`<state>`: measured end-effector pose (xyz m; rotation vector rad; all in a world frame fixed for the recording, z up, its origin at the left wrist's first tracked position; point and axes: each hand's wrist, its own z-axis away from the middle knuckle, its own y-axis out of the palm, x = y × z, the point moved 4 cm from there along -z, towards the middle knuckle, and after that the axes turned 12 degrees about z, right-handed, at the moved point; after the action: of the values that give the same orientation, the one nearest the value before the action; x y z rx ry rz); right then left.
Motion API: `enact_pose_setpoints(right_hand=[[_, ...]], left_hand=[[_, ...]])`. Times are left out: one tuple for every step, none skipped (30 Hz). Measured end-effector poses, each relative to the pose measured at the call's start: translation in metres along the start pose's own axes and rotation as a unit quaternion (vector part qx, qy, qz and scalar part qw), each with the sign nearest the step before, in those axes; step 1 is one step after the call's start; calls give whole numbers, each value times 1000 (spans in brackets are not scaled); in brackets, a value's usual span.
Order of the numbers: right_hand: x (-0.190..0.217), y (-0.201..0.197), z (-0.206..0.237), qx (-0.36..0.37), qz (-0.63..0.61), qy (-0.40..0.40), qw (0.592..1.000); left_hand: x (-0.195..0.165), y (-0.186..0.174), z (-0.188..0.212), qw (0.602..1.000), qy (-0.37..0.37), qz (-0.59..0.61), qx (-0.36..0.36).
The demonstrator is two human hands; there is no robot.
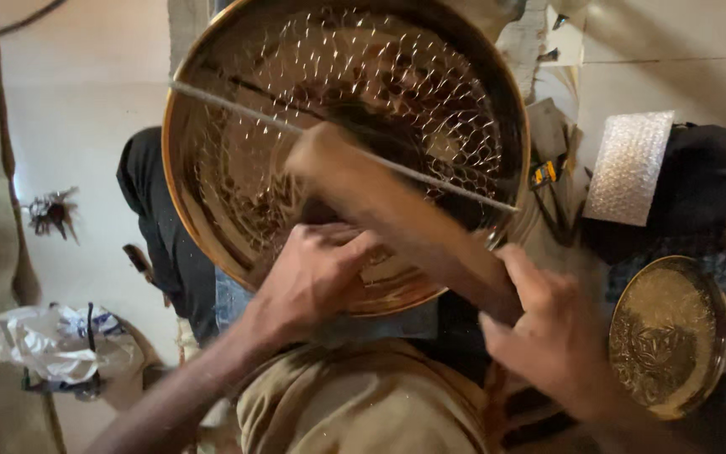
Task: The person is hammering a metal plate with a wooden mallet. They hold a small metal tool in their left hand and repeatedly strike it with the mallet in their right hand to shape the plate.
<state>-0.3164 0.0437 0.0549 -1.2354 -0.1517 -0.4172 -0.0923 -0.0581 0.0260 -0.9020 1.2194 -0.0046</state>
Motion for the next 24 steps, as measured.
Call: enact_pose_setpoints(right_hand=[[-4,14,8,-33,-66,34,997],[-6,29,18,-60,-130,67,987],[-9,43,30,-86,-195,103,972],[-12,60,40,-66,-240,139,959],[-14,74,51,-46,-283,172,942],[-16,89,61,-26,-326,206,922],[-15,97,70,-57,-308,201,928],[-15,104,79,-89,-289,195,933],[-14,110,87,-120,-268,190,937],[-15,119,94,-114,-266,199,936],[-14,128,101,-109,-264,209,935],[-14,137,107,-104,-262,218,934],[-13,145,113,-139,-301,223,917],[-10,153,118,-172,-339,227,897],[-10,159,122,-204,-375,231,874],[-9,163,127,-225,-385,223,867],[-9,165,130,-245,-394,215,859],[-10,165,132,-266,-404,208,850],[-10,164,132,-272,-378,191,864],[-11,160,131,-280,-351,172,877],[-11,155,129,-287,-324,153,888],[-12,150,125,-297,-305,151,892],[-12,144,120,-305,-285,148,897],[-11,138,114,-313,-265,145,901]], left_hand=[[-2,-7,-4,999,28,20,14],[-4,-12,-8,997,52,44,28],[-6,-15,-12,997,71,23,36],[-8,-18,-17,995,91,0,43],[-10,-20,-21,992,111,-24,49],[-12,-22,-24,989,123,-43,63],[-13,-23,-27,986,136,-62,77],[-15,-24,-30,981,151,-81,90],[-17,-25,-33,977,165,-88,98],[-19,-26,-36,973,180,-96,104],[-20,-26,-39,969,194,-104,112],[-20,-26,-41,965,185,-103,152],[-19,-25,-42,960,176,-102,191],[-19,-23,-44,954,165,-100,231],[-16,-19,-46,944,133,-118,277],[-13,-16,-49,932,102,-137,320],[-10,-13,-50,916,69,-155,363],[-14,-19,-53,935,121,-100,317],[-17,-25,-54,947,172,-44,268],[-20,-31,-55,951,222,11,216],[-18,-32,-54,949,229,-4,215],[-17,-31,-52,948,235,-17,215],[-16,-29,-50,946,240,-30,214],[-18,-33,-48,947,277,-13,160]])
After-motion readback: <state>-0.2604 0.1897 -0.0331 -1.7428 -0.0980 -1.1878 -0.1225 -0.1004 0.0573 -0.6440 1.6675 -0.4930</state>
